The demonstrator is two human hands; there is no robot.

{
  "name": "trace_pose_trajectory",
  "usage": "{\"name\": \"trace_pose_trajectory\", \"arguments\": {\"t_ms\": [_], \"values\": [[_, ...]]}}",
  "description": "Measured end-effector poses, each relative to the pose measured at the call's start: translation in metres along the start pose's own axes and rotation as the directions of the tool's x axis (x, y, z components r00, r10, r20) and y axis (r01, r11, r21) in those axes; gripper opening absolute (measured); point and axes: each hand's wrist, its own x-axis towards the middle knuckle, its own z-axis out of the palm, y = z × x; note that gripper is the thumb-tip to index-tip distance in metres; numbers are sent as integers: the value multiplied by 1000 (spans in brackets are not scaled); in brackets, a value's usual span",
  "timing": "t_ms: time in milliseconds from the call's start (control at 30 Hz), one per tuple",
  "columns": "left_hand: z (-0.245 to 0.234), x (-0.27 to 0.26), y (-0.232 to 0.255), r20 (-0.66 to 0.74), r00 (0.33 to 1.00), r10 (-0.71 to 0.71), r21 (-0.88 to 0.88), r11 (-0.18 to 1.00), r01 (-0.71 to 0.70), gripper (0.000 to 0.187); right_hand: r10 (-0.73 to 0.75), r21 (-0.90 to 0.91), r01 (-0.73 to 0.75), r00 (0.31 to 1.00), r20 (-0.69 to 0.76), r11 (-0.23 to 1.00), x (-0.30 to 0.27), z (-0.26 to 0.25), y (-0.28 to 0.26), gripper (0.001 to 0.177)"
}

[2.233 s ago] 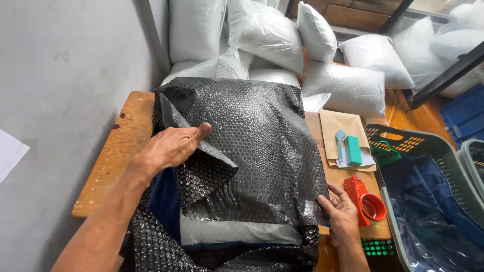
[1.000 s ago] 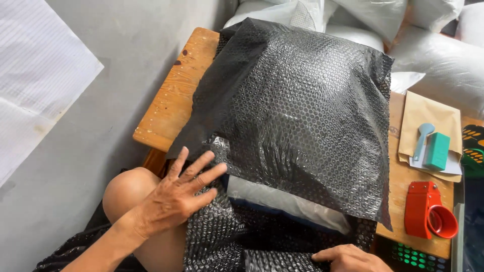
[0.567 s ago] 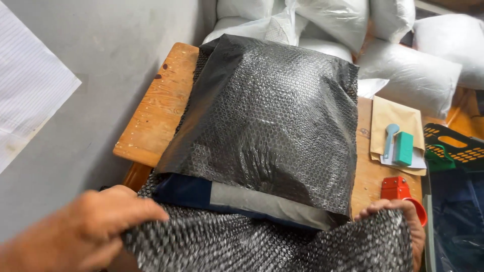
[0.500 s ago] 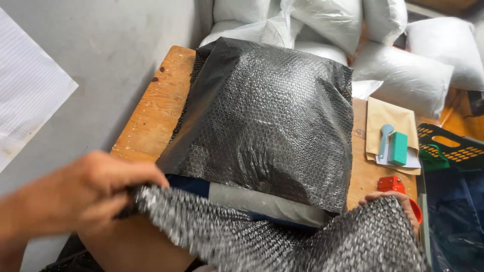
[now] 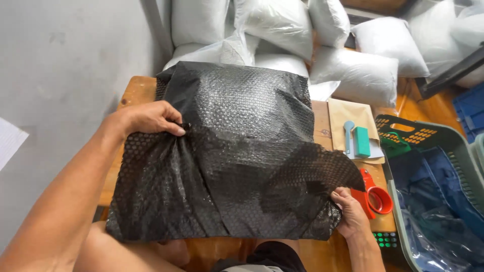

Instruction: A person is wrapping a large pillow in black bubble wrap, smoothing the material and folding it around the pillow.

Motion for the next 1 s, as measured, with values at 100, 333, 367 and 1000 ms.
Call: {"name": "trace_pose_trajectory", "arguments": {"t_ms": [100,333,367,1000], "values": [[7,7,-10,-24,1000,18,-64,998,-20,24,-71,-16,73,994,82,997,-43,30,-31,33],[14,2,-26,-161,987,-10,-332,942,-45,19,-168,-60,173,982,80,983,-30,37,-54,34],[14,-1,-25,-161,987,-13,-335,941,-42,19,-165,-63,170,983,82,983,-21,38,-52,34],[110,-107,-139,-61,864,-500,-779,566,272,42,-138,-46,170,907,398,984,-67,-53,25,33]]}}
